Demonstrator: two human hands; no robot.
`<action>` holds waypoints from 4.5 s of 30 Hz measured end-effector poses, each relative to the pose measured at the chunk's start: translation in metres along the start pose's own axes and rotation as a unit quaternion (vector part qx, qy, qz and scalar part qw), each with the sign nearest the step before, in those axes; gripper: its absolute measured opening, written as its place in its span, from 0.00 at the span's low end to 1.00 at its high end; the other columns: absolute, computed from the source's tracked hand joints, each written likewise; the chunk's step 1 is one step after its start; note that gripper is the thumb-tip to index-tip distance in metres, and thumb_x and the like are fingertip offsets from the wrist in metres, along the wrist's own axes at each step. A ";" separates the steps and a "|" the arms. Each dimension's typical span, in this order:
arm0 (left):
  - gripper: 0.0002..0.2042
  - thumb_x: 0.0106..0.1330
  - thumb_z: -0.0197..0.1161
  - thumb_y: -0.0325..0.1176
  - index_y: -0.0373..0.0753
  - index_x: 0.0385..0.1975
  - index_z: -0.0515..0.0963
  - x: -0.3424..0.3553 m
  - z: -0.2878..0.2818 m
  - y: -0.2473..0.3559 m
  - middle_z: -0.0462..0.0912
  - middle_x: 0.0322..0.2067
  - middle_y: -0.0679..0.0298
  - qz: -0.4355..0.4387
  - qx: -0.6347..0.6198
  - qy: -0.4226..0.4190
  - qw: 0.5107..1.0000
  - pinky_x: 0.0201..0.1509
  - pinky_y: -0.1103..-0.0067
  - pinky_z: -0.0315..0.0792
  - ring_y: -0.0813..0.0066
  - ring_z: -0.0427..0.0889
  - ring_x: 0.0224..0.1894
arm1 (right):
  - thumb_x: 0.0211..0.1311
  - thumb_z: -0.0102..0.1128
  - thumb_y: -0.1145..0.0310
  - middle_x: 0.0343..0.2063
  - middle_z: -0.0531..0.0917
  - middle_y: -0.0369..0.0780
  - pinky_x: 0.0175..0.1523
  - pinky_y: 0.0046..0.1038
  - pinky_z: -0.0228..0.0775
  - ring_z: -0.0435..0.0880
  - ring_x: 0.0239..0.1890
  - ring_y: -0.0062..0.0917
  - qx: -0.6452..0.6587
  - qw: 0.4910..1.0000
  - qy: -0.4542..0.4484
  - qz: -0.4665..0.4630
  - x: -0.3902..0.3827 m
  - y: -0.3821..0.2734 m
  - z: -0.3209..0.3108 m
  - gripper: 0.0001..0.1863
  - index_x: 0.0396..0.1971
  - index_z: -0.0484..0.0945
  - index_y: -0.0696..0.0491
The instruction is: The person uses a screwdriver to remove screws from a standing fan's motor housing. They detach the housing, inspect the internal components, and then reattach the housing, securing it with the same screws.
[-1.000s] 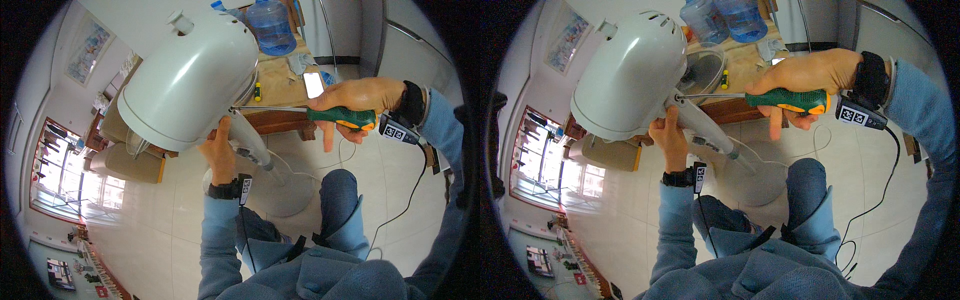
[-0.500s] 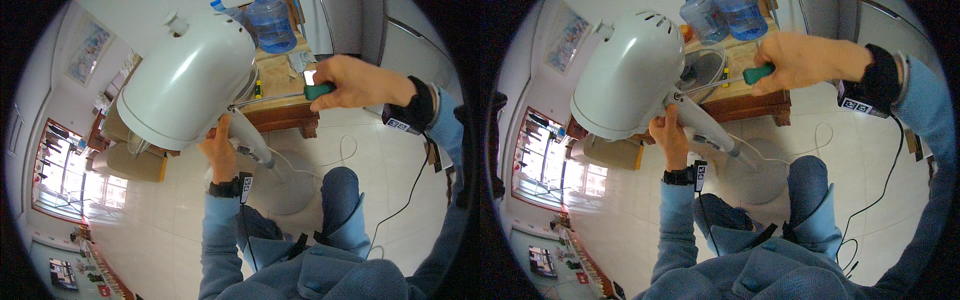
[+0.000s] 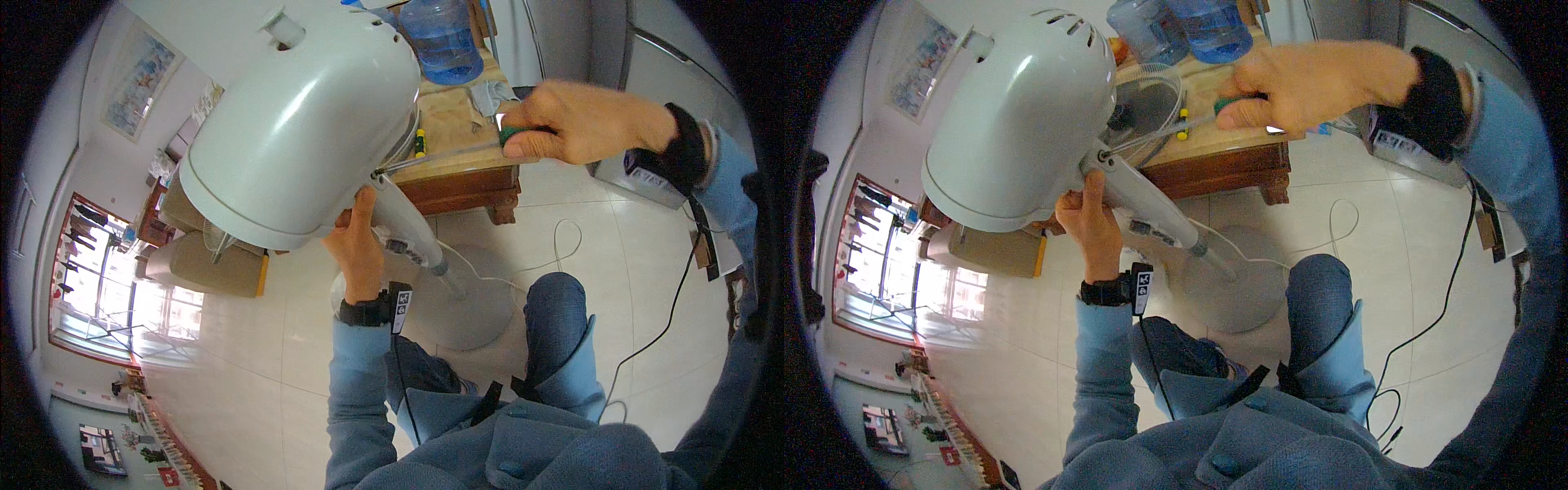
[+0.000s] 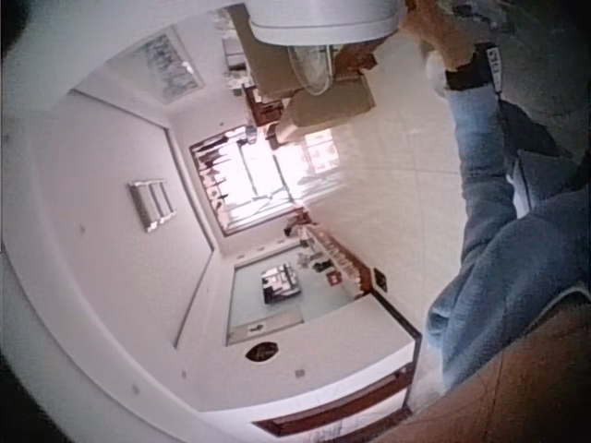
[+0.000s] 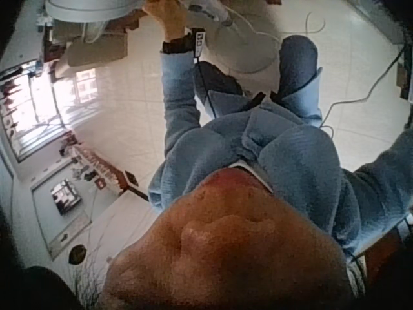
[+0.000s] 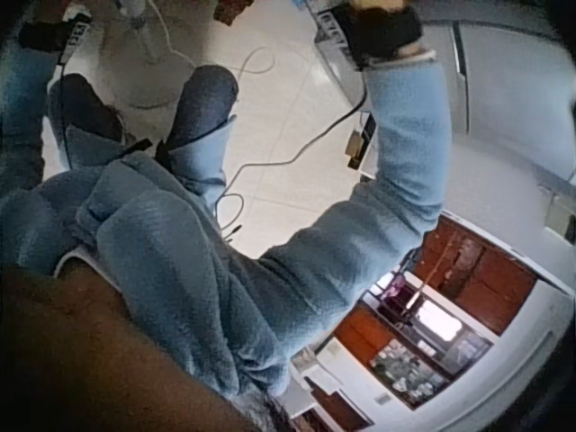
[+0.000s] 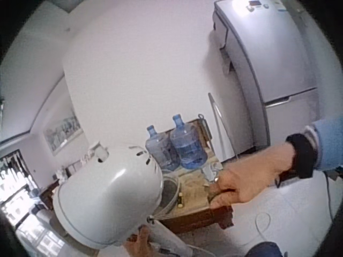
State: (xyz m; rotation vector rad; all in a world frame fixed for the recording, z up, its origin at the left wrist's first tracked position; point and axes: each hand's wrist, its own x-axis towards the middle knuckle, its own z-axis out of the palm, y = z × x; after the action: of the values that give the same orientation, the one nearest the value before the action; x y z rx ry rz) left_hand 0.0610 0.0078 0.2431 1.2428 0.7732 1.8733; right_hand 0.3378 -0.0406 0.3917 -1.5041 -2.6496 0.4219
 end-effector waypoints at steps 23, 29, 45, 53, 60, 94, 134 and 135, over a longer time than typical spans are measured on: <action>0.09 0.57 0.67 0.23 0.38 0.26 0.71 -0.003 0.008 0.010 0.77 0.31 0.66 0.004 -0.010 -0.005 1.000 0.35 0.79 0.72 0.78 0.76 0.31 | 0.66 0.50 0.56 0.18 0.80 0.41 0.15 0.19 0.67 0.75 0.12 0.18 0.328 0.925 -0.184 0.055 0.005 0.009 -0.031 0.18 0.36 0.76 0.58; 0.08 0.58 0.66 0.23 0.34 0.34 0.75 -0.002 0.005 0.007 0.79 0.35 0.64 -0.022 0.000 0.029 0.999 0.38 0.80 0.72 0.77 0.77 0.33 | 0.57 0.58 0.63 0.21 0.74 0.36 0.31 0.28 0.68 0.76 0.24 0.28 -0.371 0.873 0.240 -0.206 -0.008 0.001 -0.006 0.14 0.39 0.74 0.56; 0.10 0.59 0.65 0.21 0.32 0.39 0.75 0.001 -0.004 -0.002 0.81 0.38 0.64 0.019 -0.038 -0.040 0.998 0.42 0.81 0.72 0.77 0.78 0.36 | 0.63 0.55 0.49 0.22 0.81 0.42 0.21 0.23 0.74 0.80 0.20 0.24 0.216 0.965 -0.118 0.087 -0.007 0.004 0.011 0.24 0.38 0.75 0.60; 0.10 0.59 0.65 0.23 0.33 0.39 0.76 0.003 -0.004 -0.004 0.81 0.38 0.64 0.018 -0.052 -0.029 0.998 0.41 0.80 0.72 0.78 0.78 0.36 | 0.64 0.53 0.61 0.25 0.83 0.47 0.19 0.25 0.72 0.79 0.16 0.24 0.415 0.880 -0.226 0.039 -0.002 0.011 0.008 0.16 0.42 0.71 0.59; 0.08 0.58 0.66 0.24 0.34 0.36 0.77 -0.001 -0.006 0.006 0.80 0.35 0.66 -0.043 0.035 -0.032 0.998 0.42 0.81 0.69 0.78 0.76 0.35 | 0.58 0.57 0.69 0.25 0.77 0.38 0.29 0.26 0.70 0.76 0.24 0.25 -0.508 0.772 0.332 -0.188 -0.015 0.002 0.016 0.23 0.53 0.67 0.59; 0.09 0.58 0.68 0.27 0.35 0.36 0.79 -0.004 0.005 0.014 0.81 0.34 0.66 -0.016 -0.051 -0.030 0.998 0.41 0.83 0.68 0.81 0.76 0.34 | 0.59 0.60 0.58 0.21 0.79 0.38 0.23 0.19 0.70 0.79 0.21 0.19 0.423 0.882 -0.199 0.053 -0.013 0.023 0.010 0.17 0.38 0.78 0.57; 0.12 0.58 0.69 0.33 0.39 0.18 0.72 -0.007 0.018 0.027 0.73 0.21 0.72 -0.035 0.040 0.025 0.998 0.26 0.85 0.60 0.84 0.66 0.22 | 0.67 0.51 0.60 0.21 0.77 0.38 0.22 0.23 0.69 0.78 0.19 0.23 0.294 0.899 0.253 0.202 0.016 0.086 0.079 0.15 0.40 0.73 0.58; 0.12 0.58 0.68 0.34 0.39 0.19 0.73 -0.007 0.016 0.028 0.73 0.21 0.71 -0.050 0.054 0.036 0.997 0.26 0.85 0.60 0.84 0.67 0.22 | 0.67 0.50 0.61 0.19 0.77 0.38 0.19 0.23 0.67 0.76 0.16 0.23 0.373 0.876 0.217 0.214 0.037 0.091 0.096 0.14 0.37 0.72 0.59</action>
State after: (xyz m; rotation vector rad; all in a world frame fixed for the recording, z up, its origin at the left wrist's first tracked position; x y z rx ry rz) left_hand 0.0706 -0.0122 0.2680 1.1849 0.9687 1.8249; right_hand 0.3760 0.0152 0.2723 -1.6169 -1.5179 0.8792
